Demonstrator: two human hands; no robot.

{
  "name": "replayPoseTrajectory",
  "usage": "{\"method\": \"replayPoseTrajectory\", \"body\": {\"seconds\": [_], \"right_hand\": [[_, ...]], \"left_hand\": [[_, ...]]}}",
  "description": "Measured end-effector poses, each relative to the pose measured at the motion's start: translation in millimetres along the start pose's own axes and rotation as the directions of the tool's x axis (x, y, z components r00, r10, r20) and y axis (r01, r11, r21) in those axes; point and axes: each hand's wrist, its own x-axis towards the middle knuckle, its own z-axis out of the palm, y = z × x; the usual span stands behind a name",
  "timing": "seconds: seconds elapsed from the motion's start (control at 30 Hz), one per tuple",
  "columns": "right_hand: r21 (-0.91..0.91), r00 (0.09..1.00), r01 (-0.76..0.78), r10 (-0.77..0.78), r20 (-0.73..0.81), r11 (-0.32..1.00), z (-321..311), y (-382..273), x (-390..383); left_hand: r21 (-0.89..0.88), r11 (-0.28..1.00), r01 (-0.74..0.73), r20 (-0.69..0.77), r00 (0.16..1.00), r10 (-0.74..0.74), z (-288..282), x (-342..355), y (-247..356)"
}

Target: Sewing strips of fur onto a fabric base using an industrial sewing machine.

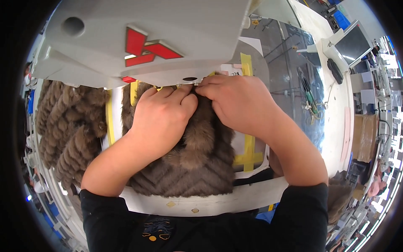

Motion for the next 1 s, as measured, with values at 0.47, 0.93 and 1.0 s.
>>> {"method": "replayPoseTrajectory", "body": {"seconds": [0.47, 0.93, 1.0], "right_hand": [[0.018, 0.999, 0.043, -0.043, -0.001, 0.999, 1, 13, -4], [0.032, 0.997, 0.050, -0.052, 0.056, 0.998, 1, 16, 7], [0.033, 0.997, 0.049, -0.050, 0.053, 0.998, -1, 13, 7]], "left_hand": [[0.022, 0.999, 0.030, 0.084, 0.996, -0.031, -2, 3, 5], [-0.032, 0.996, -0.078, -0.007, 0.997, 0.078, -5, -15, 4], [-0.030, 0.998, -0.059, 0.005, 0.998, 0.059, -4, -15, 6]]}}
